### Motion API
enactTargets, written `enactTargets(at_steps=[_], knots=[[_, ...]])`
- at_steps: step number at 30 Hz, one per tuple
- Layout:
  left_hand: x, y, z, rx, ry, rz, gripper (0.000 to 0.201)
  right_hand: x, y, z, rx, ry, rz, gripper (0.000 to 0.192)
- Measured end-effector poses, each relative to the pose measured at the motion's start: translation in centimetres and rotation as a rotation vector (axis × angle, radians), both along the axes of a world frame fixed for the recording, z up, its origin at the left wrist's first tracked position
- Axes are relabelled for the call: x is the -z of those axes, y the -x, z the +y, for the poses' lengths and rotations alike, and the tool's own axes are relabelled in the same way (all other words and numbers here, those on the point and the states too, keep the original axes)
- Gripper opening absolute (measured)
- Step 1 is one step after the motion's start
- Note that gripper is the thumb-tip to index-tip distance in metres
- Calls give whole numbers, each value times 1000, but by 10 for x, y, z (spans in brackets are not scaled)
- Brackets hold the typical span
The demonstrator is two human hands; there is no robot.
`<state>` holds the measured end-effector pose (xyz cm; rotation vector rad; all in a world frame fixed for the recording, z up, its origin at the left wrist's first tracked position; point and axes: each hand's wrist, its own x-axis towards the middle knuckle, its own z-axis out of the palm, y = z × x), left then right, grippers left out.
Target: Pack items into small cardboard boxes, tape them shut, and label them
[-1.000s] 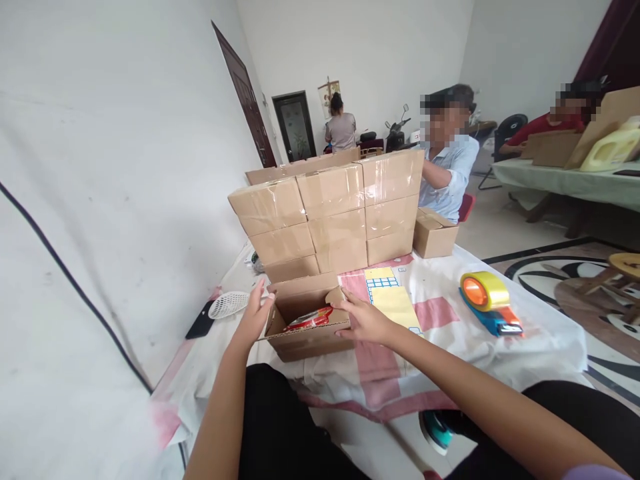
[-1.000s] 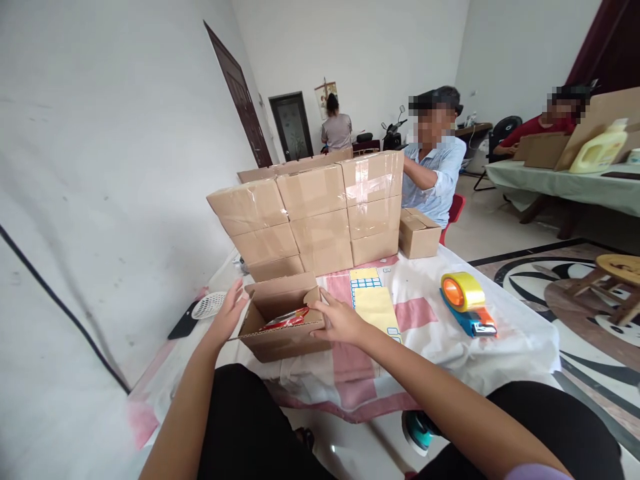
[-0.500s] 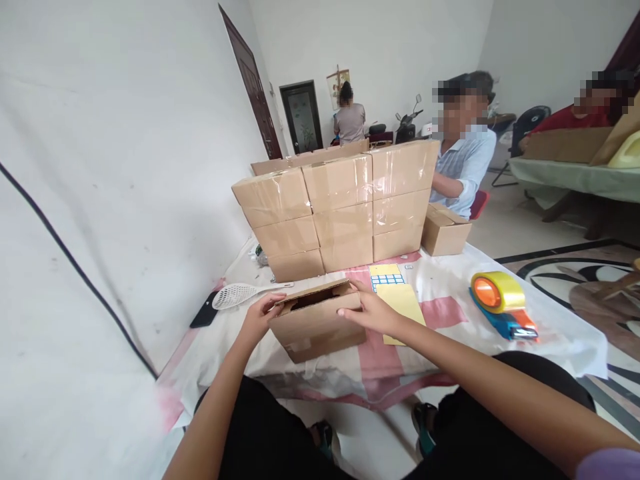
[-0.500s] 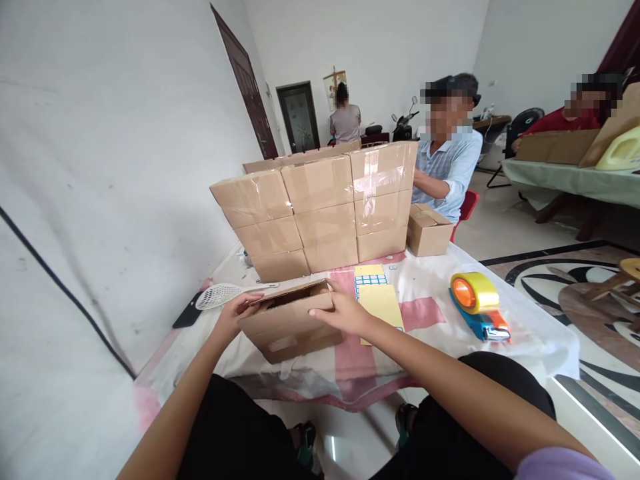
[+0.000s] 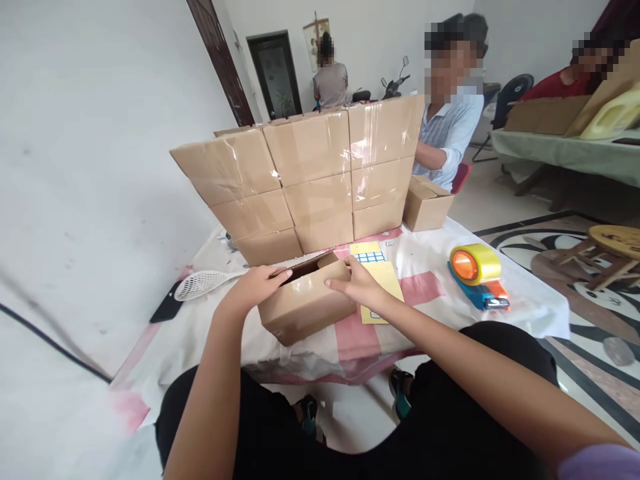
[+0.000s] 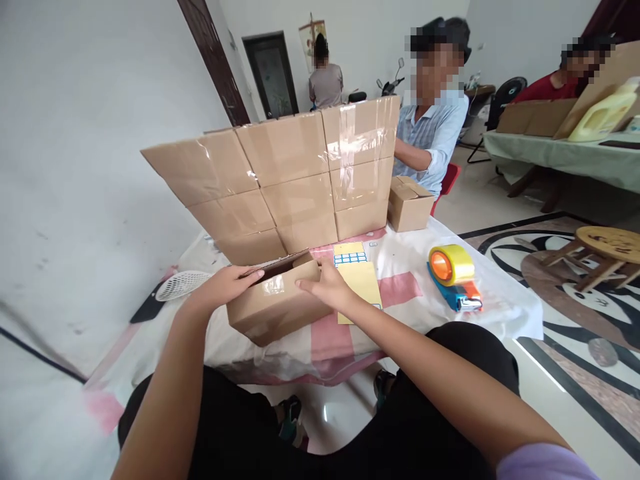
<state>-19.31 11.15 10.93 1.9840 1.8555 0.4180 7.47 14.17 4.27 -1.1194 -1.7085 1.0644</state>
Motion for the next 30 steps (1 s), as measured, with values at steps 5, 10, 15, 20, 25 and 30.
enactTargets(at_steps=[5,10,15,20,25,30], knots=[[25,-44,-21,36,-191,219,72,0,5,-6,30,-40,53,60],[37,-38,-31,121,-238,273,74,1,7,-11,2,-168,-62,53],[37,-41,-39,260,-324,382,89,2,5,-14,13,-194,-104,54],[32,-56,-47,196,-415,455,70,0,4,-14,-31,-136,-75,58],[32,-49,-46,195,-351,446,60,-32,-31,11,129,-107,-108,44],[36,-40,-43,168,-301,451,56,-63,-148,38,880,-312,-331,33]])
